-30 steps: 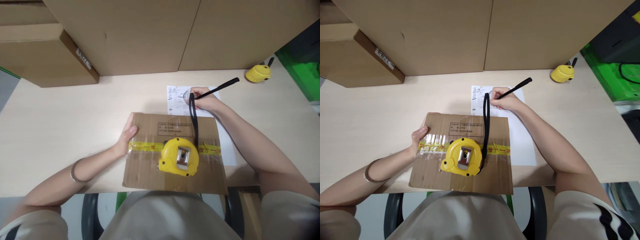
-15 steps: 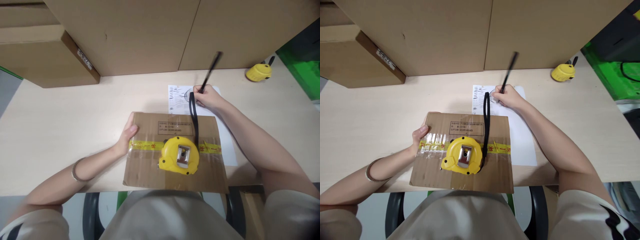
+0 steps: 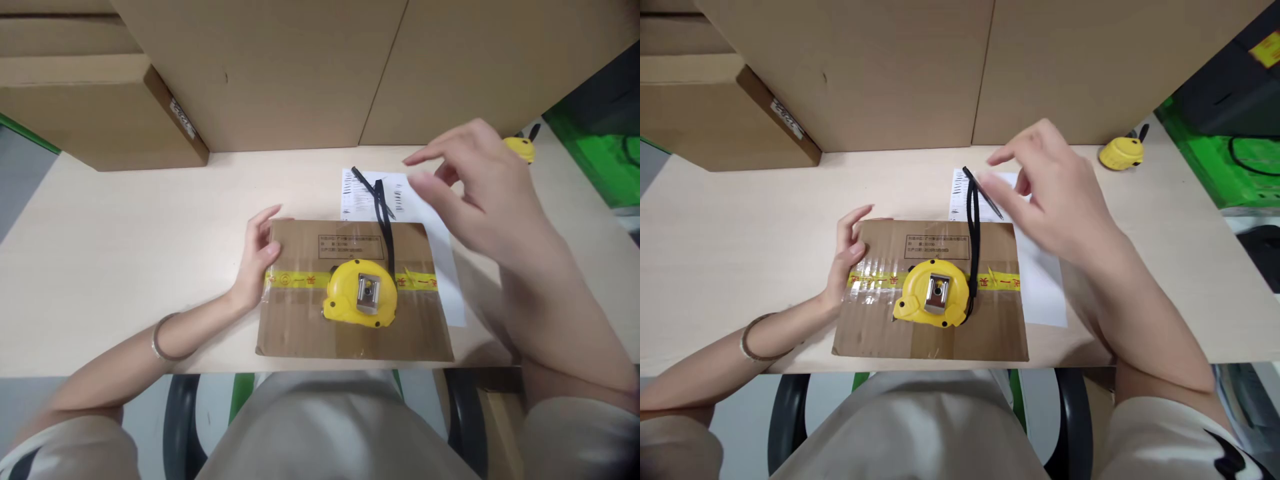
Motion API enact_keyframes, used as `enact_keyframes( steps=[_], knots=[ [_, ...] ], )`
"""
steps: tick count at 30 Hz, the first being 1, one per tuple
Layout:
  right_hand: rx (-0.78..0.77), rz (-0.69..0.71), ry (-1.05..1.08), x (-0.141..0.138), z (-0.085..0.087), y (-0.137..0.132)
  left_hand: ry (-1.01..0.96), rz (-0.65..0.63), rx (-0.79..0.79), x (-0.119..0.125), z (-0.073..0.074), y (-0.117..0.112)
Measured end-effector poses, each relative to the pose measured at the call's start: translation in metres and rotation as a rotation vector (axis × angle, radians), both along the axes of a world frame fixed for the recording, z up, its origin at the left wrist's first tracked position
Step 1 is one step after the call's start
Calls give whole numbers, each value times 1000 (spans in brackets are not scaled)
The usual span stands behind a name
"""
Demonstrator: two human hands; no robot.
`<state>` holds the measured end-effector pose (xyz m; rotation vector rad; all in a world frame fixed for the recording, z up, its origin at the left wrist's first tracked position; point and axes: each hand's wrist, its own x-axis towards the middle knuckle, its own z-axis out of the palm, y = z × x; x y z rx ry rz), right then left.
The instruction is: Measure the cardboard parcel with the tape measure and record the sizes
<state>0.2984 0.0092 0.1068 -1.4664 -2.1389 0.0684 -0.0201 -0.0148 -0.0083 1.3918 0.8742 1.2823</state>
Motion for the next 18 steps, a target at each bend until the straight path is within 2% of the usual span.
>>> enact_keyframes(
  steps=[2,4,7,11,14,18],
  knots=[
    [19,328,-29,-11,7,-33,104,27,160,-5,2,0],
    [3,468,-118,-23,4,-58,178,18,250,-8,4,0],
    [-50,473,-98,-34,-10,-79,210,3,249,-7,4,0],
    [-297,478,260,-40,-17,-81,74,-13,152,-2,0,-1],
    [-371,473,510,-50,-8,-70,-13,-24,74,2,-2,-1],
    [-560,524,596,-72,11,-42,-79,-28,58,7,-2,1]
  ],
)
